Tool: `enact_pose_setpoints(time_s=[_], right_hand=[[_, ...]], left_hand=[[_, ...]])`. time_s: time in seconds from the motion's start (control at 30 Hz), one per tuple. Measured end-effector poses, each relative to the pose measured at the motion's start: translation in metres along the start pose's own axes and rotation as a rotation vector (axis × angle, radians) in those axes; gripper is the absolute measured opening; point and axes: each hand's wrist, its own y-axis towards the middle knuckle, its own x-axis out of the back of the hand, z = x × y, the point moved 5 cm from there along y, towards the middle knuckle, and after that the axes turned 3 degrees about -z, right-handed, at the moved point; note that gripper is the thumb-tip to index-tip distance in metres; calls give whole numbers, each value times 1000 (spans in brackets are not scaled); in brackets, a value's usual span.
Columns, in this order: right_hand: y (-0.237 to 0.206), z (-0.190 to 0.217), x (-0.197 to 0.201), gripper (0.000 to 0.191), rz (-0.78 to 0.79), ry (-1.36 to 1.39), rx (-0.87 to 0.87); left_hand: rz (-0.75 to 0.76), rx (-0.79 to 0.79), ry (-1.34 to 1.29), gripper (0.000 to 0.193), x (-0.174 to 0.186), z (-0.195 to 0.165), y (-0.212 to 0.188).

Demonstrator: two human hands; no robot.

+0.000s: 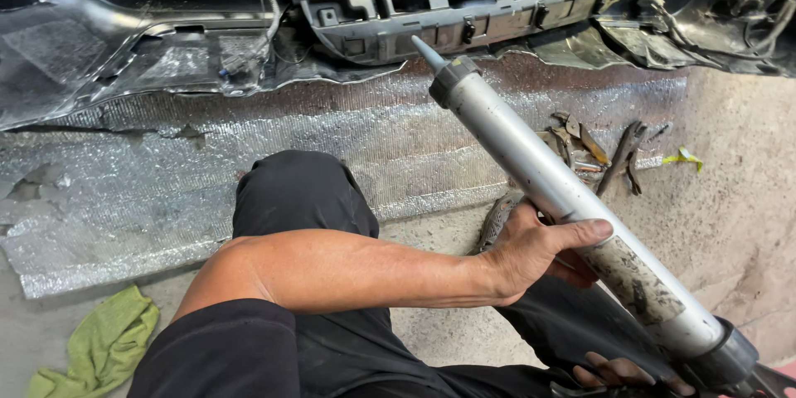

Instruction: The person sits on the floor of a vehicle repair bay and works on a plastic bumper bracket. They unclip and reposition the bracket, prepare a caulking gun, and apply sealant along the bracket, then handle its wiring clips.

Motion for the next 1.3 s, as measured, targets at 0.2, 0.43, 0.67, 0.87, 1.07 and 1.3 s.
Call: enact_pose_setpoints(time_s=[0.2,0.43,0.67,0.87,1.07,1.3], right_hand=[[3,13,30,62,601,123,-443],[-28,19,22,77,-175,42,-392],[-33,24,17,73,-303,-47,-276],[-38,25,17,70,-340,-64,-248],[-37,27,14,68,-373,-87,-218],[-32,22,7,65,-425,-108,-173]], left_hand=[[-54,-29,-23,65,13,-16,-6],[-42,-80,-9,64,18,-26,-3],[-46,-75,-27,72,22,-21,0],[-31,-135,41,81,26,-17,3],[-47,-81,9,83,23,-20,0],[-40,-92,-5,79,21,-25,-4]])
